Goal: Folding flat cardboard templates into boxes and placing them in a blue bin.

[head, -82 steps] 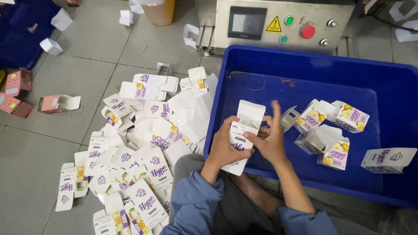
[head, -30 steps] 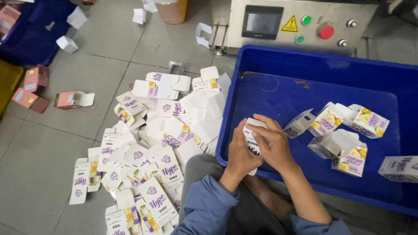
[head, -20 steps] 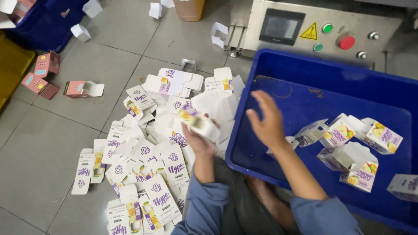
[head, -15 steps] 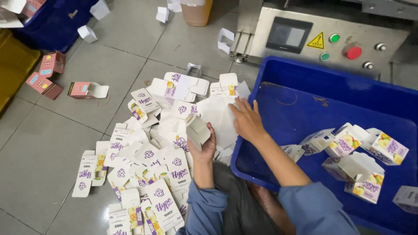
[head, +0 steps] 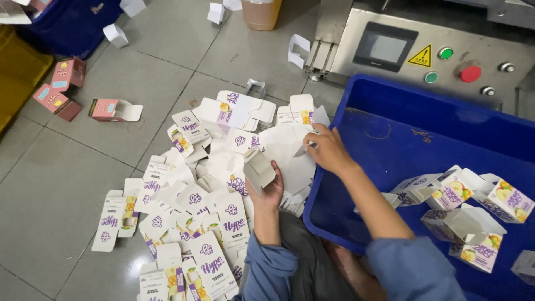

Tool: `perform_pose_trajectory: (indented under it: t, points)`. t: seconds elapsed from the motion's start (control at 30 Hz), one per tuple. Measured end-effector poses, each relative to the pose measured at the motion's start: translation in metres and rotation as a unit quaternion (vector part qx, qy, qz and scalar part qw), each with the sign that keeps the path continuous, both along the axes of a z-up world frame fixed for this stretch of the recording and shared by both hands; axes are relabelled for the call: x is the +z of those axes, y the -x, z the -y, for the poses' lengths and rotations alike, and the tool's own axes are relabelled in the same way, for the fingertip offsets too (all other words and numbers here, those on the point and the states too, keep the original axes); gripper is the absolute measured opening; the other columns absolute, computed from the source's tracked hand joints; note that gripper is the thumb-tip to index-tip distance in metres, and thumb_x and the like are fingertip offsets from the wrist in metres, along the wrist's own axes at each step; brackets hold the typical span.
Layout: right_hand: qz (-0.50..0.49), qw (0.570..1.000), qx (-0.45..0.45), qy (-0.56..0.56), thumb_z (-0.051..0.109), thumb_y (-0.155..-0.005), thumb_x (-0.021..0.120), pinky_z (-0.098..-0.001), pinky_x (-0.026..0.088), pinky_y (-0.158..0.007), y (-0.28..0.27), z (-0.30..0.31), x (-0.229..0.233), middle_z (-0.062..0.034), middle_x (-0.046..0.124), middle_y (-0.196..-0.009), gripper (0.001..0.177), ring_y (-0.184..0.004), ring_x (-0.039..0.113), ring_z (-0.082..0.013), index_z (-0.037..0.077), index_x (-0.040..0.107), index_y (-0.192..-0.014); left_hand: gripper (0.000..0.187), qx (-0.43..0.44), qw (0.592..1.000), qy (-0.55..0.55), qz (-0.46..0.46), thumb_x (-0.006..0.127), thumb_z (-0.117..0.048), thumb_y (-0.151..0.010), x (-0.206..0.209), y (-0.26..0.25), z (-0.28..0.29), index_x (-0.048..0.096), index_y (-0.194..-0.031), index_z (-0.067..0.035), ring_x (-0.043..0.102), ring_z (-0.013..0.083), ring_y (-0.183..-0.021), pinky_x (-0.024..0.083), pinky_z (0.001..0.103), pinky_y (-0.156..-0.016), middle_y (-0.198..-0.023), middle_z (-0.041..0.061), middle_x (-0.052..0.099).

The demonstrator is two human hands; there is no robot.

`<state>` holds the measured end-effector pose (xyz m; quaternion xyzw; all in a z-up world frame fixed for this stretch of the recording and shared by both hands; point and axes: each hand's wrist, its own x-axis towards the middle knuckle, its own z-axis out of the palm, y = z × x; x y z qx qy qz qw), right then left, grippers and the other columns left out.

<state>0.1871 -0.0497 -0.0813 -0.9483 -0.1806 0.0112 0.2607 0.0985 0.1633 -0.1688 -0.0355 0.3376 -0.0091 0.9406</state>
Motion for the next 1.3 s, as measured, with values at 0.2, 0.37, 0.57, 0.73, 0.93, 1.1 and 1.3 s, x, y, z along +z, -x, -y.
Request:
perform_pose_trajectory:
  t: [0.2,0.37,0.57,0.73,0.93,1.1,1.3]
  points:
    - [0.111,0.942,-0.024,-0.316,0.006,-0.083,0.082,-0.0462,0.052,-0.099,0.108,0.05,0.123,-0.0172,0.074,-0.116,0.009,-0.111,0.072,-0.0369,0.009,0.077,-0.09,0.053,-0.032,0.993,0.01,0.111,0.065,-0.054,-0.083,0.016,0.01,0.008,0.074,-0.107,-0.008,0.074,0.0339,-0.103,0.063,0.047,-0.084,-0.115,0.018,0.074]
    - [0.067,0.854,-0.263,-0.444,0.0,-0.092,0.072,-0.0368,0.055,-0.095,0.195,0.112,0.113,-0.0134,0.076,-0.109,0.016,-0.107,0.07,-0.0195,0.005,0.069,-0.108,0.062,-0.146,0.971,0.024,0.189,0.062,-0.055,-0.087,0.084,0.039,0.071,0.072,-0.114,0.0,0.074,0.0394,-0.094,0.061,0.054,-0.082,-0.121,0.024,0.071]
    - [0.059,0.634,-0.387,-0.667,-0.001,-0.098,0.061,-0.0421,0.062,-0.09,0.252,0.174,0.107,-0.0097,0.069,-0.122,0.04,-0.105,0.073,-0.0269,0.017,0.047,-0.13,0.063,-0.31,0.93,-0.145,0.137,0.056,-0.058,-0.089,0.132,0.084,0.157,0.071,-0.114,-0.002,0.074,0.0392,-0.068,0.064,0.053,-0.063,-0.103,0.022,0.076]
    - [0.119,0.621,-0.436,-0.64,-0.004,-0.094,0.064,-0.0352,0.064,-0.084,0.284,0.185,0.089,-0.0123,0.068,-0.122,0.039,-0.102,0.073,-0.0229,0.005,0.057,-0.131,0.064,-0.336,0.913,-0.211,0.092,0.057,-0.054,-0.093,0.117,0.141,0.191,0.062,-0.133,-0.005,0.072,0.0371,-0.097,0.06,0.05,-0.085,-0.123,0.019,0.07]
    - [0.189,0.666,-0.431,-0.579,-0.004,-0.088,0.075,-0.0325,0.06,-0.091,0.301,0.161,0.076,-0.0193,0.069,-0.125,0.044,-0.108,0.066,-0.0166,-0.002,0.065,-0.13,0.068,-0.393,0.818,-0.324,0.268,0.046,-0.06,-0.098,0.148,0.199,0.201,0.04,-0.157,-0.027,0.06,0.0251,-0.124,0.047,0.047,-0.111,-0.14,0.017,0.061]
    - [0.136,0.683,-0.354,-0.624,-0.007,-0.082,0.078,-0.0243,0.06,-0.075,0.314,0.142,0.096,-0.008,0.07,-0.095,0.056,-0.081,0.071,-0.0102,0.006,0.052,-0.129,0.066,-0.399,0.843,-0.2,0.3,0.04,-0.064,-0.099,0.184,0.195,0.189,0.052,-0.148,-0.021,0.073,0.0212,-0.088,0.062,0.041,-0.084,-0.106,0.014,0.071]
    - [-0.055,0.649,-0.257,-0.714,0.004,-0.089,0.072,-0.0502,0.064,-0.077,0.321,0.139,0.076,-0.025,0.075,-0.101,0.032,-0.09,0.076,-0.0337,-0.006,0.069,-0.12,0.079,-0.403,0.844,-0.055,0.348,0.038,-0.07,-0.099,0.165,0.176,0.157,0.062,-0.116,0.003,0.069,0.0426,-0.064,0.062,0.059,-0.067,-0.099,0.028,0.066]
